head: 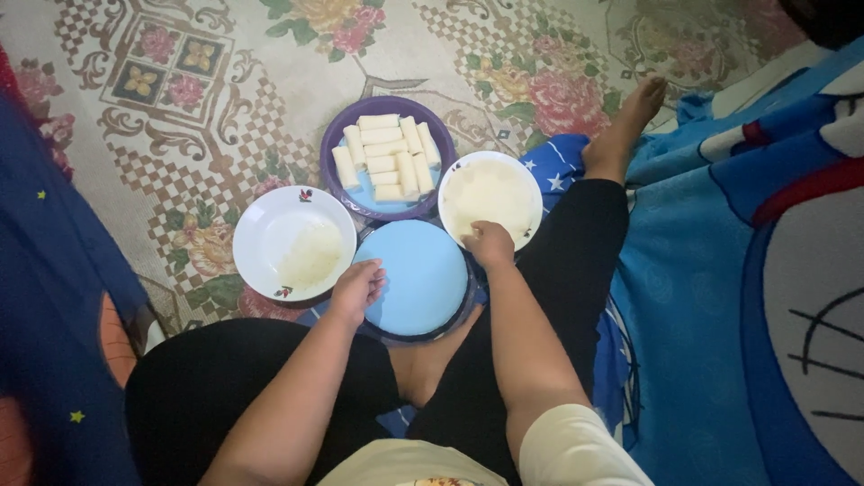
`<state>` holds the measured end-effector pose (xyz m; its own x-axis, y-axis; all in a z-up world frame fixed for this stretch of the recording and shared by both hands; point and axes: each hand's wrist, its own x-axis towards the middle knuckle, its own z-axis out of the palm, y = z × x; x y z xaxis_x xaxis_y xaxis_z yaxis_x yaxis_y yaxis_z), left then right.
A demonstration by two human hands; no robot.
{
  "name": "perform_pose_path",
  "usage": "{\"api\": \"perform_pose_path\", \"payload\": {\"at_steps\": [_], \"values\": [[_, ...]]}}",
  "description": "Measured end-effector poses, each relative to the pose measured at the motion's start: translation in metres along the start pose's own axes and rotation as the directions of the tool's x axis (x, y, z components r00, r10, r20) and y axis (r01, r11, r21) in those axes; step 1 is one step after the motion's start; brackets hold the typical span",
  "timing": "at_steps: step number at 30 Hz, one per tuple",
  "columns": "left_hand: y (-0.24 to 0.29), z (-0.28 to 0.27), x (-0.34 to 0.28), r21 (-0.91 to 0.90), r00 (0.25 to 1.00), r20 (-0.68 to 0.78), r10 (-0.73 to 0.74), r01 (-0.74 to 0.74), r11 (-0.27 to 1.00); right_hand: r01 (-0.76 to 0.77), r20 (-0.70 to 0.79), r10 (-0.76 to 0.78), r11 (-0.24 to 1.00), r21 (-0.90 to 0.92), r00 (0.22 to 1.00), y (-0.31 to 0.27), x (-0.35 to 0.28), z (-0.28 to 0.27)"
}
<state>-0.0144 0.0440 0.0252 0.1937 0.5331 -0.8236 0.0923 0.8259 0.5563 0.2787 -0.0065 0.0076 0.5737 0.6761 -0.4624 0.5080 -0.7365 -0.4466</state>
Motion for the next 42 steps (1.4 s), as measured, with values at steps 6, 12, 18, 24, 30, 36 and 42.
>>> {"api": "perform_pose_path", "payload": {"at_steps": [6, 12, 18, 24, 30, 36, 42], "values": [[-0.005, -0.002, 0.010, -0.003, 1.000, 0.008, 0.004, -0.004, 1.000, 0.085, -0.043, -0.086, 0.996, -0.020, 0.995, 0.010, 0.013, 0.014], [0.001, 0.005, -0.004, -0.020, 0.996, 0.084, -0.020, 0.022, 1.000, 0.026, -0.070, -0.018, 0.992, 0.125, 0.997, -0.001, 0.011, -0.007], [0.001, 0.013, -0.007, -0.145, 0.980, 0.189, -0.063, 0.091, 0.985, 0.433, -0.091, -0.443, 0.895, -0.111, 0.892, -0.027, -0.043, 0.011], [0.006, 0.020, -0.014, -0.191, 0.974, 0.226, -0.017, 0.061, 0.980, 0.586, 0.106, -0.584, 0.810, 0.005, 0.805, -0.057, -0.121, 0.067], [-0.059, -0.022, 0.092, 0.295, 0.992, -0.081, 0.097, -0.069, 0.953, 0.393, 0.315, -0.403, 0.914, 0.097, 0.859, -0.067, -0.151, 0.056], [-0.040, -0.014, 0.057, 0.265, 0.973, -0.165, 0.161, -0.114, 0.957, 0.143, -0.001, -0.145, 0.978, -0.152, 0.989, 0.001, -0.057, 0.045], [-0.053, -0.026, 0.082, 0.315, 0.964, -0.185, 0.189, -0.124, 0.941, -0.027, 0.079, 0.040, 0.988, -0.150, 0.996, -0.008, -0.069, 0.035]]}}
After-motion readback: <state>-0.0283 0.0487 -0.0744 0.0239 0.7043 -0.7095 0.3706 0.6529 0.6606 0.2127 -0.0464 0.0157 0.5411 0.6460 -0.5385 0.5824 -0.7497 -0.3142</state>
